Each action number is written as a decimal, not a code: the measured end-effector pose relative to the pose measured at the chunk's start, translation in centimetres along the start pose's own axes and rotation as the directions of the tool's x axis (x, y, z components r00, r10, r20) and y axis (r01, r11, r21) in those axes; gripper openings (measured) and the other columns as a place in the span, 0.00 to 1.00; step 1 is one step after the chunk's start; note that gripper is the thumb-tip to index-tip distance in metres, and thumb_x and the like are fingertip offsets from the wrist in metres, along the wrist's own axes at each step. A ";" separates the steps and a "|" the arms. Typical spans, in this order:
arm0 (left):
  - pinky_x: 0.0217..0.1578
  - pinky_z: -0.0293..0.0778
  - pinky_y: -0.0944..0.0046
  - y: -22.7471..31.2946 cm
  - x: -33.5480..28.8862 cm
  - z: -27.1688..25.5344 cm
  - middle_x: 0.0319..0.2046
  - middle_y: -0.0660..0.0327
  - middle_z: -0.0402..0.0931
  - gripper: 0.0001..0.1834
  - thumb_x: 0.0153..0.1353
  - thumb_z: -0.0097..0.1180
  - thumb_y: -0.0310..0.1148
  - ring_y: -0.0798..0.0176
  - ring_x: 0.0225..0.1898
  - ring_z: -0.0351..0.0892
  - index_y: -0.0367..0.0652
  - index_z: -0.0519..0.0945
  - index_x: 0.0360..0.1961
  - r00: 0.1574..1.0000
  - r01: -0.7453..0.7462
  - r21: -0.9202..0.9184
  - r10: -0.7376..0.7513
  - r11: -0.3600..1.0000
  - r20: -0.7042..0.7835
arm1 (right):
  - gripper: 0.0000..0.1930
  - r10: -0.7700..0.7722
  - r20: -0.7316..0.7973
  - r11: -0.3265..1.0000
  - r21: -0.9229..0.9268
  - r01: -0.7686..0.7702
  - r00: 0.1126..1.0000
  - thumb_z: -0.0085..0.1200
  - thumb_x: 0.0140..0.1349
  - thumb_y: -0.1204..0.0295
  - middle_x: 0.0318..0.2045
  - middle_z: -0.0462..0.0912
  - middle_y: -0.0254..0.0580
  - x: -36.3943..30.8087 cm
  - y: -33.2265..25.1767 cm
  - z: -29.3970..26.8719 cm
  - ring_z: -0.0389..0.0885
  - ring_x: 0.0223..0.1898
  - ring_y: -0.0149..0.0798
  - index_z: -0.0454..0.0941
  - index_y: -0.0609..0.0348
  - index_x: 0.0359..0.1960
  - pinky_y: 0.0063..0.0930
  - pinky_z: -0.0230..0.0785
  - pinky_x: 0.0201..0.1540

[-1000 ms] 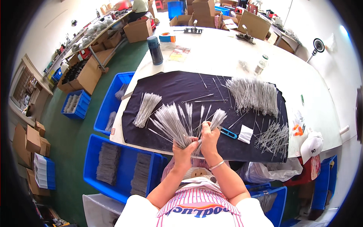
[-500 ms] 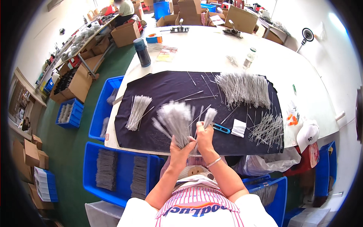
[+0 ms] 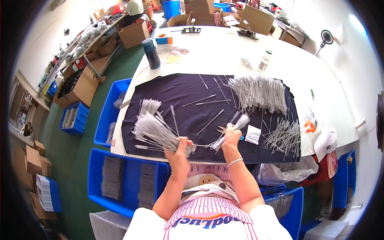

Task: The person bundles wire components by hand and organizes them into plastic bins at a factory workstation, using pliers to manipulate the wires.

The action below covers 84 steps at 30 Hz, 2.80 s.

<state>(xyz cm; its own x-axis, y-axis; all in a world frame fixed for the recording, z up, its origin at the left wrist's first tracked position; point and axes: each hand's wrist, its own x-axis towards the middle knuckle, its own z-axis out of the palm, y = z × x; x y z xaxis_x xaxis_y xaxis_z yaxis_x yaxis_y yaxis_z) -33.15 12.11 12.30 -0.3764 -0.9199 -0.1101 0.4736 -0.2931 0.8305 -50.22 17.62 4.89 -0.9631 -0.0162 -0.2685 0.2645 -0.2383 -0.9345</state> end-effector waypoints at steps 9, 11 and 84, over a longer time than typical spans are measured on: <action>0.28 0.76 0.66 2.4 2.7 -1.0 0.25 0.59 0.75 0.07 0.55 0.56 0.20 0.65 0.24 0.77 0.38 0.71 0.34 0.969 -0.198 0.008 0.197 0.980 -0.149 | 0.06 0.033 0.114 0.998 -0.061 -0.026 0.993 0.50 0.52 0.76 0.17 0.68 0.25 -0.3 -2.7 0.3 0.62 0.16 0.20 0.71 0.60 0.18 0.19 0.53 0.19; 0.28 0.76 0.66 2.4 2.6 -0.6 0.24 0.59 0.75 0.07 0.55 0.56 0.20 0.65 0.23 0.77 0.38 0.71 0.33 0.981 -0.154 0.012 0.154 0.988 -0.114 | 0.05 0.083 0.195 0.993 -0.101 -0.064 0.977 0.51 0.50 0.74 0.15 0.67 0.24 0.7 -1.4 0.1 0.61 0.15 0.20 0.74 0.62 0.20 0.20 0.52 0.18; 0.12 0.67 0.74 0.8 0.3 1.7 0.24 0.60 0.76 0.15 0.55 0.60 0.32 0.70 0.20 0.75 0.38 0.72 0.40 0.965 0.080 0.136 -0.111 0.988 0.238 | 0.10 0.237 0.681 0.916 0.081 -0.393 0.693 0.58 0.54 0.72 0.14 0.71 0.32 -8.6 -8.2 2.5 0.63 0.09 0.23 0.75 0.63 0.36 0.20 0.58 0.10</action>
<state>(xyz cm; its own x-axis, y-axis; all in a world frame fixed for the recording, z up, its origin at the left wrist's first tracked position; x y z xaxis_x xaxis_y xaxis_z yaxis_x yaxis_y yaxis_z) -34.27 12.06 13.86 -0.6052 -0.7932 -0.0680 0.3297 -0.3274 0.8855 -44.23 17.33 15.49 -0.6375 -0.7293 -0.2484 0.6169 -0.2902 -0.7316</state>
